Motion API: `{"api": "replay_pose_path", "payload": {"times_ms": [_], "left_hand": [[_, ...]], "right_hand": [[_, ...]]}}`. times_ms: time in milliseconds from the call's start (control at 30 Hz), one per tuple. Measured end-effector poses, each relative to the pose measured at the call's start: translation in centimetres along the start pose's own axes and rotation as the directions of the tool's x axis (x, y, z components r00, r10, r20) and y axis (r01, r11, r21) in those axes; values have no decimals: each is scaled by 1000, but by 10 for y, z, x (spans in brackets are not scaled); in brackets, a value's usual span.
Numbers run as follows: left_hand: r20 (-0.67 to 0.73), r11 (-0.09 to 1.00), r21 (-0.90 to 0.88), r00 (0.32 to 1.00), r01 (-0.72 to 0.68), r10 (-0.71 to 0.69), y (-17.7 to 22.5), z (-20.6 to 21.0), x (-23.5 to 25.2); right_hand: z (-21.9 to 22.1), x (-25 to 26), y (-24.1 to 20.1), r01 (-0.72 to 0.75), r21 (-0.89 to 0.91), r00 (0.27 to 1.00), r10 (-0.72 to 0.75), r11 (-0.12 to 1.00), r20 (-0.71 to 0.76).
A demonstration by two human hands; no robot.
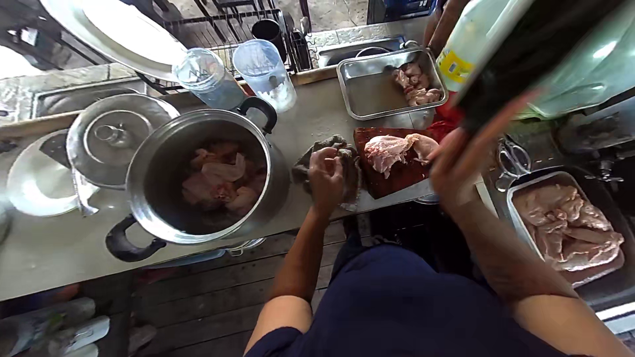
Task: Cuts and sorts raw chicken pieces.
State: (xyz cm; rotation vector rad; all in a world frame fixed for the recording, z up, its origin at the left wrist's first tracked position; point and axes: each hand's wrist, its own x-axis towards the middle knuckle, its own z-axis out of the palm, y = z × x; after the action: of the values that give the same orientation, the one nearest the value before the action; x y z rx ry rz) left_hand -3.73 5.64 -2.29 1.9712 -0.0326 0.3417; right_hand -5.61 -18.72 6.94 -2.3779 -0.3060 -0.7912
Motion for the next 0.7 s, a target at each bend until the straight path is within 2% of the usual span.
{"api": "replay_pose_path", "payload": {"times_ms": [33, 67, 100, 133, 167, 267, 367, 467, 500, 600, 667, 700], "left_hand": [[-30, 1000, 9, 999, 14, -14, 1, -5, -7], [-55, 1000, 23, 998, 13, -12, 2, -7, -13], [-68, 999, 36, 998, 0, 3, 2, -7, -17], [-73, 999, 49, 997, -21, 25, 2, -3, -19], [-49, 997, 71, 998, -34, 38, 4, 2, -23], [81, 991, 121, 995, -61, 51, 18, 28, -13], [147, 980, 166, 985, -113, 89, 15, 72, 4], [130, 958, 265, 988, -113, 81, 8, 99, 12], [119, 955, 281, 991, -95, 64, 8, 101, 13], [109, 949, 313, 994, -40, 6, 12, 101, 15], [117, 939, 343, 993, -33, -8, 14, 100, 20], [132, 933, 359, 991, -28, -21, 15, 99, 21]], "right_hand": [[17, -22, 6, -110, -131, 959, 139, 985, 246], [30, -33, 8, -204, -275, 807, 320, 940, 496], [38, -31, 8, -221, -390, 617, 438, 894, 653], [42, -24, 6, -203, -451, 491, 488, 869, 721], [42, -22, 4, -174, -473, 445, 497, 864, 745], [42, -21, 0, -134, -463, 478, 466, 876, 744], [41, -21, 1, -119, -450, 485, 447, 885, 751], [24, -33, 6, -108, -395, 516, 391, 912, 762], [12, -41, 6, -102, -383, 506, 379, 918, 775], [-21, -62, 6, -78, -398, 407, 393, 914, 824], [-22, -59, 9, -70, -388, 379, 385, 919, 842], [-13, -50, 13, -83, -359, 392, 362, 930, 846]]}}
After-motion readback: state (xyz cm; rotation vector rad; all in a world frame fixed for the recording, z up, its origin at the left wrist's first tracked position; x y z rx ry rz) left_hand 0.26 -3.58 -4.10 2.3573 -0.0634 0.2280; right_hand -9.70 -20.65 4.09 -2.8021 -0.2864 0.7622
